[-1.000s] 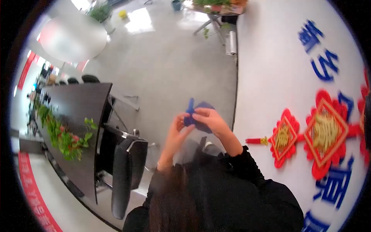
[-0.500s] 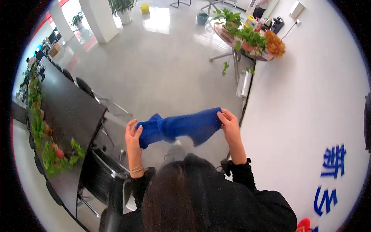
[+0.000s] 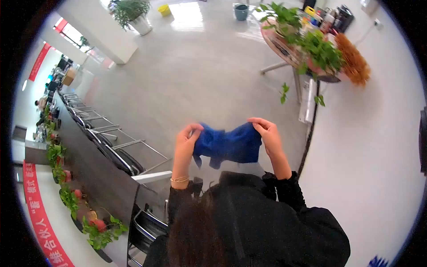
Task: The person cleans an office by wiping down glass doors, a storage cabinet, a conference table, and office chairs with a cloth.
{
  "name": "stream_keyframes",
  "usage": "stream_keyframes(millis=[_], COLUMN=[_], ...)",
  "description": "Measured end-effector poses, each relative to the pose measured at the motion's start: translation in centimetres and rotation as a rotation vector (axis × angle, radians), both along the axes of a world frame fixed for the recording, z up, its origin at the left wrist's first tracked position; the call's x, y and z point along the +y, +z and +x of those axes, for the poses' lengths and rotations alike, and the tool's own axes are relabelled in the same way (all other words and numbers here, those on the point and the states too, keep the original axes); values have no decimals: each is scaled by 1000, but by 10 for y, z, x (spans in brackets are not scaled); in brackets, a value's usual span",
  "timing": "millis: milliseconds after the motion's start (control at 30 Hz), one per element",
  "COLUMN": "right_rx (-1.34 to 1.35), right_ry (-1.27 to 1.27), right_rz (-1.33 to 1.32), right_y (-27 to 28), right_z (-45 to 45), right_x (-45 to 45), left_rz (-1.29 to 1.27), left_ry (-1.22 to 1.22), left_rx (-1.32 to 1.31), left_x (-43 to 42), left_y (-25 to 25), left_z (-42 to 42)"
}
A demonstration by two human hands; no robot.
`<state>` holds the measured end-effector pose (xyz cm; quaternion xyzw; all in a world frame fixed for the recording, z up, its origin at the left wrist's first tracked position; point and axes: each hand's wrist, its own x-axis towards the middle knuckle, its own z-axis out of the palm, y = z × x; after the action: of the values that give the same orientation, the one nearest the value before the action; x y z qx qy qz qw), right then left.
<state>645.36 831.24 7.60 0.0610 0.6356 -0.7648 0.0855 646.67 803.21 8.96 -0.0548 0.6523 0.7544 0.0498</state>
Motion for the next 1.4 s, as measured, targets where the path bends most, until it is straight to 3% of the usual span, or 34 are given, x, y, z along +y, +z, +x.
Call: stream_keyframes(millis=[100,167,200,333,467,600,667,800,900,1000,1067,1167,1267,1400], right_rx=[30,113,124,182,173,90,108,101,152,182,169,166,-3,242], right_ry=[35,225,270,476,540,633,616,533,399,287,252,215,321,274], right_rz=[-47,-38,-64,-30,-112,-41,-45,20,109,105,82,102,397,459], right_y=[32,49,64,84,75,63,46,63,78,70,54,25,-4,-19], right_z=[-86,-151,-180,-294,-393,-495,-561,-693,-795,-878,-929,-986,-1054,-1172], right_x=[-11,-13,-20,-47,-90,-123,-140,-165,-161,-158,-157,-153,-154,-170], left_rz=[6,-230,-101,-53,-130,-25,-178,-1,-56,-189,-185,-204,-186,-186], left_ry=[50,72,109,169,173,162,43,313,360,382,318,256,188,-13], left_rx=[-100,-23,-272,-213,-345,-409,-374,-289,-105,56,108,142,162,153], left_x=[-11,-23,-21,-10,-14,-33,-57,-130,-194,-195,-194,-187,-186,-185], left_y=[-10,-36,-25,-35,-65,-114,-149,-88,-81,19,45,60,39,53], left_z=[-70,-122,-142,-223,-315,-413,-472,-610,-722,-816,-880,-958,-1047,-1165])
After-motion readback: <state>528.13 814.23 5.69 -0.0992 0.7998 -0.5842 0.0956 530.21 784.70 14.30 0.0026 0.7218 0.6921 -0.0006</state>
